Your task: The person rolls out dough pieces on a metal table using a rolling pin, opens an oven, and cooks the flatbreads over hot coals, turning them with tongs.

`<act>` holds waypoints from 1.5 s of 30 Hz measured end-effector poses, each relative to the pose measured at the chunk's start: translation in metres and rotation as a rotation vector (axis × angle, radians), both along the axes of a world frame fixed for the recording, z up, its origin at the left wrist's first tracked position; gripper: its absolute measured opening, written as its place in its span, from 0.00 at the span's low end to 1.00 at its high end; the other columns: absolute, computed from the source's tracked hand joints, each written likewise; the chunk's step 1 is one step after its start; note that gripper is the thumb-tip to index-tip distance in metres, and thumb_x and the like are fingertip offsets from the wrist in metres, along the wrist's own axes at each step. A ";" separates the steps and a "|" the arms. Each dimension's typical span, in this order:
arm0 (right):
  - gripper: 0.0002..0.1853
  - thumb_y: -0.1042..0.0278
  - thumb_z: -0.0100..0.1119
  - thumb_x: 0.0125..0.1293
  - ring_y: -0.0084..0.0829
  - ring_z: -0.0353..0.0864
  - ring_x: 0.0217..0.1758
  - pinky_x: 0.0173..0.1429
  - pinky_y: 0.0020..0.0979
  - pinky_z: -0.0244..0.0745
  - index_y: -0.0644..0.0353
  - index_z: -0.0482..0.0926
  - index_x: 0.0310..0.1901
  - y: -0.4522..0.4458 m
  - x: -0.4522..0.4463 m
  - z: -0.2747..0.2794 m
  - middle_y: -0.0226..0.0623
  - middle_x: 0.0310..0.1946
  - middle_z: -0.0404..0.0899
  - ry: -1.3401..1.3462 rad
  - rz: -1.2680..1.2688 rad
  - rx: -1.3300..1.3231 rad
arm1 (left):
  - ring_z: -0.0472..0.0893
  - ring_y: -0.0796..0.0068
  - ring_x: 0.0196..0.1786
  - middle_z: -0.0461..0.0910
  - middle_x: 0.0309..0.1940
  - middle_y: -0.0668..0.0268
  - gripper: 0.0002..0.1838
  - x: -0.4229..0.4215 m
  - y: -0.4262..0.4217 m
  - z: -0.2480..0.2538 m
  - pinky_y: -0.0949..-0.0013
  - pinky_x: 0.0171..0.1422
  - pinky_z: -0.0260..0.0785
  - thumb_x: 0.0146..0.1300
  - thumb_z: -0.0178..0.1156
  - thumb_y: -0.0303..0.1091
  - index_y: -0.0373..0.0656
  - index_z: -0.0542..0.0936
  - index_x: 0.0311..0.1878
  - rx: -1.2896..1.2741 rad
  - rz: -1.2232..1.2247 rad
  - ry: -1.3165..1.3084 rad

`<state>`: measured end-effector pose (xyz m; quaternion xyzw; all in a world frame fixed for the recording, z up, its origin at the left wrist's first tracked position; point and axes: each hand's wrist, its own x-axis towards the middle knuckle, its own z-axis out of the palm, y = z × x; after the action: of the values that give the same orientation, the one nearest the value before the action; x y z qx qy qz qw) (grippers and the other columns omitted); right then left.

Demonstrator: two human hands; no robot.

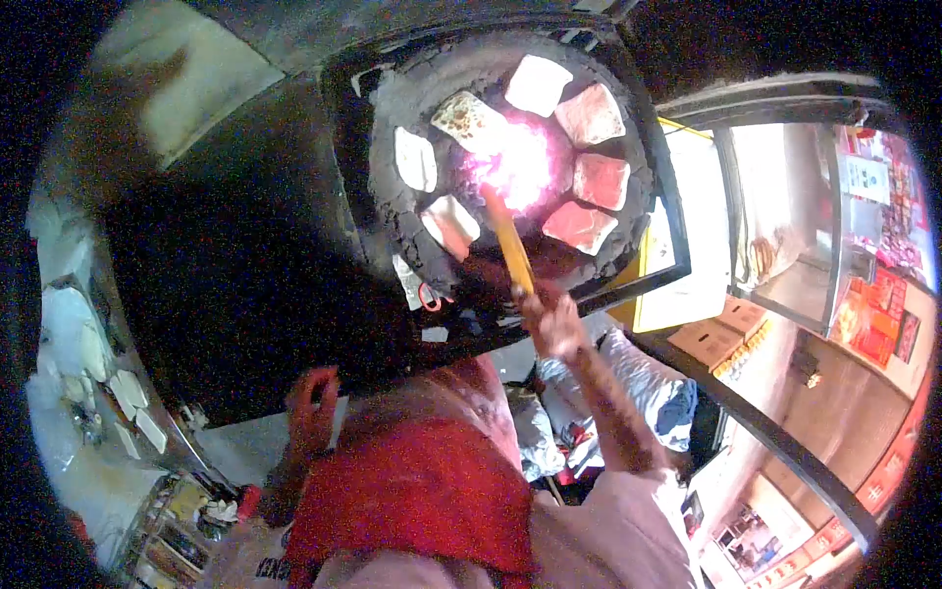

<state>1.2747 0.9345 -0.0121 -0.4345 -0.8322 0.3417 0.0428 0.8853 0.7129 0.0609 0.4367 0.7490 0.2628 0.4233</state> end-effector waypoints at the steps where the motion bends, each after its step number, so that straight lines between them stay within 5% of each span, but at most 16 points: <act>1: 0.15 0.72 0.59 0.68 0.43 0.85 0.37 0.34 0.43 0.79 0.65 0.78 0.55 -0.016 -0.012 0.017 0.47 0.36 0.81 0.036 -0.278 -0.193 | 0.84 0.70 0.51 0.85 0.52 0.58 0.12 0.007 0.055 0.009 0.64 0.57 0.76 0.76 0.61 0.33 0.39 0.83 0.57 0.064 -0.043 -0.072; 2: 0.17 0.73 0.59 0.69 0.47 0.85 0.36 0.34 0.44 0.79 0.63 0.76 0.58 -0.031 -0.011 0.027 0.51 0.41 0.81 0.100 -0.397 -0.360 | 0.83 0.72 0.50 0.84 0.50 0.59 0.12 0.012 0.099 -0.006 0.66 0.58 0.75 0.77 0.60 0.31 0.38 0.82 0.57 0.148 -0.089 -0.140; 3: 0.31 0.46 0.63 0.73 0.27 0.78 0.34 0.37 0.36 0.74 0.68 0.76 0.62 -0.039 -0.027 0.057 0.36 0.33 0.82 0.235 -0.739 -0.536 | 0.82 0.73 0.53 0.83 0.52 0.61 0.14 0.019 0.141 -0.035 0.69 0.61 0.74 0.78 0.59 0.32 0.37 0.80 0.61 0.158 -0.137 -0.095; 4: 0.30 0.48 0.63 0.73 0.26 0.77 0.32 0.37 0.34 0.74 0.68 0.76 0.62 -0.061 -0.002 0.037 0.34 0.31 0.80 0.220 -0.534 -0.339 | 0.81 0.74 0.57 0.83 0.54 0.61 0.17 0.030 0.181 -0.074 0.70 0.65 0.72 0.79 0.59 0.35 0.37 0.77 0.64 0.258 -0.075 -0.420; 5: 0.30 0.49 0.64 0.72 0.24 0.76 0.36 0.39 0.33 0.73 0.68 0.75 0.62 -0.063 -0.013 0.074 0.35 0.33 0.79 0.194 -0.746 -0.542 | 0.80 0.74 0.61 0.82 0.58 0.60 0.19 0.037 0.232 -0.100 0.70 0.68 0.71 0.80 0.59 0.36 0.35 0.75 0.66 0.077 -0.063 -0.431; 10: 0.37 0.50 0.67 0.70 0.29 0.77 0.56 0.61 0.34 0.74 0.73 0.68 0.67 -0.150 0.031 0.083 0.42 0.54 0.77 0.362 -1.062 -0.591 | 0.72 0.50 0.73 0.76 0.68 0.52 0.30 0.061 0.424 -0.193 0.54 0.81 0.61 0.66 0.66 0.28 0.41 0.72 0.71 0.389 -0.728 0.278; 12: 0.38 0.54 0.67 0.69 0.35 0.74 0.66 0.72 0.38 0.68 0.75 0.65 0.70 -0.174 0.033 0.092 0.48 0.62 0.75 0.371 -1.157 -0.620 | 0.65 0.52 0.78 0.67 0.76 0.55 0.38 0.076 0.471 -0.158 0.53 0.83 0.56 0.63 0.68 0.28 0.44 0.67 0.76 0.302 -1.015 0.545; 14: 0.36 0.53 0.69 0.67 0.30 0.80 0.52 0.59 0.34 0.76 0.71 0.70 0.67 -0.214 0.024 0.076 0.43 0.50 0.82 0.386 -1.312 -0.455 | 0.53 0.56 0.85 0.53 0.84 0.60 0.56 0.088 0.496 -0.163 0.48 0.86 0.50 0.55 0.75 0.32 0.49 0.53 0.84 0.138 -1.223 0.720; 16: 0.36 0.57 0.71 0.67 0.30 0.80 0.54 0.60 0.34 0.76 0.73 0.69 0.67 -0.228 0.008 0.075 0.44 0.53 0.81 0.482 -1.450 -0.497 | 0.51 0.56 0.86 0.51 0.85 0.60 0.63 0.090 0.511 -0.192 0.47 0.86 0.50 0.50 0.78 0.34 0.49 0.48 0.86 0.162 -1.287 0.743; 22: 0.38 0.54 0.74 0.66 0.30 0.82 0.52 0.58 0.34 0.78 0.74 0.68 0.67 -0.239 -0.007 0.055 0.44 0.52 0.81 0.481 -1.434 -0.595 | 0.53 0.50 0.84 0.55 0.83 0.55 0.68 0.098 0.523 -0.204 0.49 0.86 0.50 0.43 0.81 0.36 0.45 0.49 0.85 0.249 -1.430 0.667; 28: 0.38 0.59 0.72 0.69 0.27 0.80 0.43 0.47 0.29 0.78 0.72 0.64 0.71 -0.225 0.002 0.050 0.39 0.49 0.79 0.629 -1.558 -0.537 | 0.56 0.45 0.82 0.57 0.78 0.50 0.60 0.076 0.510 -0.201 0.50 0.83 0.59 0.46 0.78 0.30 0.45 0.55 0.83 0.450 -1.501 0.688; 32: 0.37 0.61 0.70 0.69 0.29 0.79 0.52 0.57 0.31 0.76 0.72 0.64 0.72 -0.234 0.001 0.042 0.41 0.55 0.78 0.610 -1.563 -0.545 | 0.56 0.41 0.82 0.55 0.78 0.48 0.48 0.063 0.498 -0.173 0.49 0.79 0.67 0.47 0.77 0.28 0.46 0.67 0.75 0.257 -1.239 0.523; 37: 0.37 0.63 0.70 0.69 0.32 0.77 0.59 0.65 0.35 0.72 0.72 0.64 0.71 -0.242 -0.002 0.042 0.43 0.58 0.78 0.576 -1.488 -0.492 | 0.53 0.52 0.85 0.55 0.81 0.55 0.31 0.034 0.496 -0.144 0.44 0.86 0.49 0.50 0.78 0.33 0.44 0.80 0.60 0.537 -1.190 0.866; 40: 0.37 0.62 0.70 0.68 0.32 0.77 0.62 0.68 0.36 0.71 0.72 0.65 0.71 -0.234 -0.004 0.058 0.44 0.59 0.78 0.614 -1.470 -0.492 | 0.53 0.51 0.85 0.57 0.81 0.57 0.30 0.020 0.495 -0.132 0.43 0.86 0.49 0.51 0.78 0.33 0.42 0.81 0.60 0.402 -1.198 1.082; 45: 0.45 0.53 0.78 0.62 0.37 0.83 0.57 0.63 0.38 0.78 0.73 0.66 0.71 -0.211 0.001 0.075 0.49 0.54 0.81 0.380 -1.214 -0.516 | 0.51 0.54 0.85 0.58 0.81 0.61 0.28 0.009 0.471 -0.121 0.43 0.85 0.49 0.57 0.76 0.34 0.44 0.81 0.62 0.336 -1.084 1.034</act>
<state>1.2759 0.7238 0.0629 -0.7528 -0.3110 0.5149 0.2672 0.8938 1.1843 -0.0600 0.8687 0.4829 -0.1090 0.0170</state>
